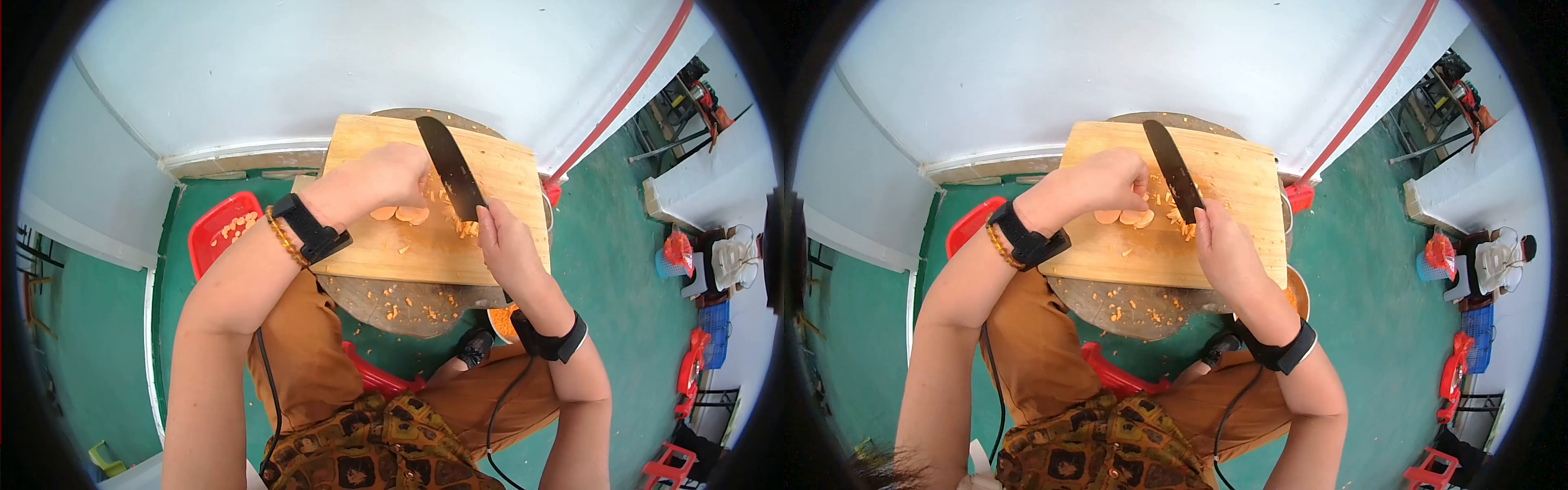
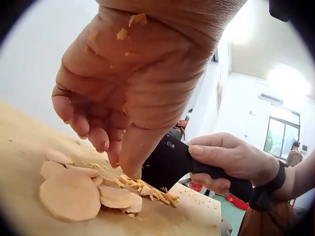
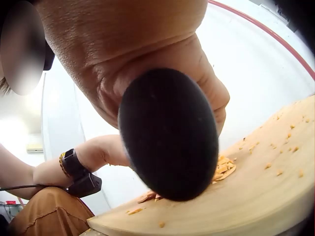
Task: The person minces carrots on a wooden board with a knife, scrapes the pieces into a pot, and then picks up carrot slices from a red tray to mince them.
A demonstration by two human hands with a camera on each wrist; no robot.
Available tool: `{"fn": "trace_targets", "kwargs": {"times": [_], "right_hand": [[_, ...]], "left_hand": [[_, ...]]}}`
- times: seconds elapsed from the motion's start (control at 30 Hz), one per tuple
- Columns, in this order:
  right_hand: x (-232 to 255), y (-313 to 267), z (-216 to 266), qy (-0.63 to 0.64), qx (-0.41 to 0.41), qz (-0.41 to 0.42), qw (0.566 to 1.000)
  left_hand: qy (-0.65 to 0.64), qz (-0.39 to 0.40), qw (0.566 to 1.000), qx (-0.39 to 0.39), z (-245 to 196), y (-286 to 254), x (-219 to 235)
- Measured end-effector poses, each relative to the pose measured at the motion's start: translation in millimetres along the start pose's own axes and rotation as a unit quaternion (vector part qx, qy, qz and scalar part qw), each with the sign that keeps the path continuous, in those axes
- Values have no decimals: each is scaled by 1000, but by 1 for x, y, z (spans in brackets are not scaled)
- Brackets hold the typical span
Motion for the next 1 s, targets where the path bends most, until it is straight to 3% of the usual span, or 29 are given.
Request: {"fn": "trace_targets", "kwargs": {"times": [0.13, 0.33, 0.5, 0.6, 0.73, 0.9, 1.0], "right_hand": [[2, 3, 14, -16, 20, -27, 999], [-8, 12, 2, -70, 37, -15, 997], [-5, 11, 14, -48, 74, -45, 995], [-15, 12, 9, -97, 47, 10, 994], [-14, 16, 4, -83, 51, 2, 995], [-1, 15, 22, -65, 23, -13, 998], [-8, 11, 26, -48, 107, -45, 992]], "left_hand": [[-24, 15, 1000, -12, 6, -13, 4], [-2, 98, 993, -58, -7, -28, -14], [22, 69, 993, -91, -10, -32, -34], [22, 69, 994, -86, -12, -34, -32], [25, 87, 994, -54, -11, -34, -36], [24, 85, 993, -78, -16, -36, -38], [52, 79, 993, -75, -18, -30, -42]]}}
Point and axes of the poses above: each hand's wrist, its own y-axis towards the middle knuckle, its own x-axis out of the back of the hand, z = x × y, the point moved 5 cm from there along y, towards the middle knuckle
